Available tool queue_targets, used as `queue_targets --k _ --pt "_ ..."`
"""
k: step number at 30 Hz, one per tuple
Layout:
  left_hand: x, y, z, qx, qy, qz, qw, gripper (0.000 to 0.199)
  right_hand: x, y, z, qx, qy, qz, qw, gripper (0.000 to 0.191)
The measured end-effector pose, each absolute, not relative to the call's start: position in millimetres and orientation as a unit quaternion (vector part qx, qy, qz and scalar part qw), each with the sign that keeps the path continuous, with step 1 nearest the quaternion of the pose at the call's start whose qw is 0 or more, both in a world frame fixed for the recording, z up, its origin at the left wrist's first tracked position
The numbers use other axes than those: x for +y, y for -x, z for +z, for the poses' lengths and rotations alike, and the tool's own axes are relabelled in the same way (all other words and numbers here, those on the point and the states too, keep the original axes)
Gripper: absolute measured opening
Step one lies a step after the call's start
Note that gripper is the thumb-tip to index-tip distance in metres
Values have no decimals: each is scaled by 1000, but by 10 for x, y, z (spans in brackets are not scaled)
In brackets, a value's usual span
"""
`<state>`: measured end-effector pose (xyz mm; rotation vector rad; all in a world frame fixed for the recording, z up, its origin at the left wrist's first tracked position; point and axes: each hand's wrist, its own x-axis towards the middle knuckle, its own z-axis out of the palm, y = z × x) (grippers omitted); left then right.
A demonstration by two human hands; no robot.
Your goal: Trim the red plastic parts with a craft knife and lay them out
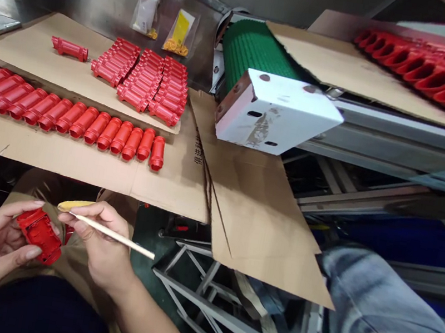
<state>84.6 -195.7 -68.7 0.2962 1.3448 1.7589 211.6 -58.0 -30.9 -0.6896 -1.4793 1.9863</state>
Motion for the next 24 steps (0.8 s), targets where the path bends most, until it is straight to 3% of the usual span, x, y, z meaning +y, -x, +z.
queue_targets --k 3,7,17,24 --pt "-1941 -801 -679 506 -88 709 483 63 -566 -2144 -339 -677 261 610 319 12" --pt "-1912 -718 -670 468 -68 715 515 67 -628 -2259 -291 -812 184 449 324 16" --pt "-1921 -733 -623 489 -67 729 474 62 -791 -2305 -308 -850 126 389 331 22" --pt "-1932 -727 -638 480 -67 731 481 61 -821 -2289 -296 -846 154 388 332 14"
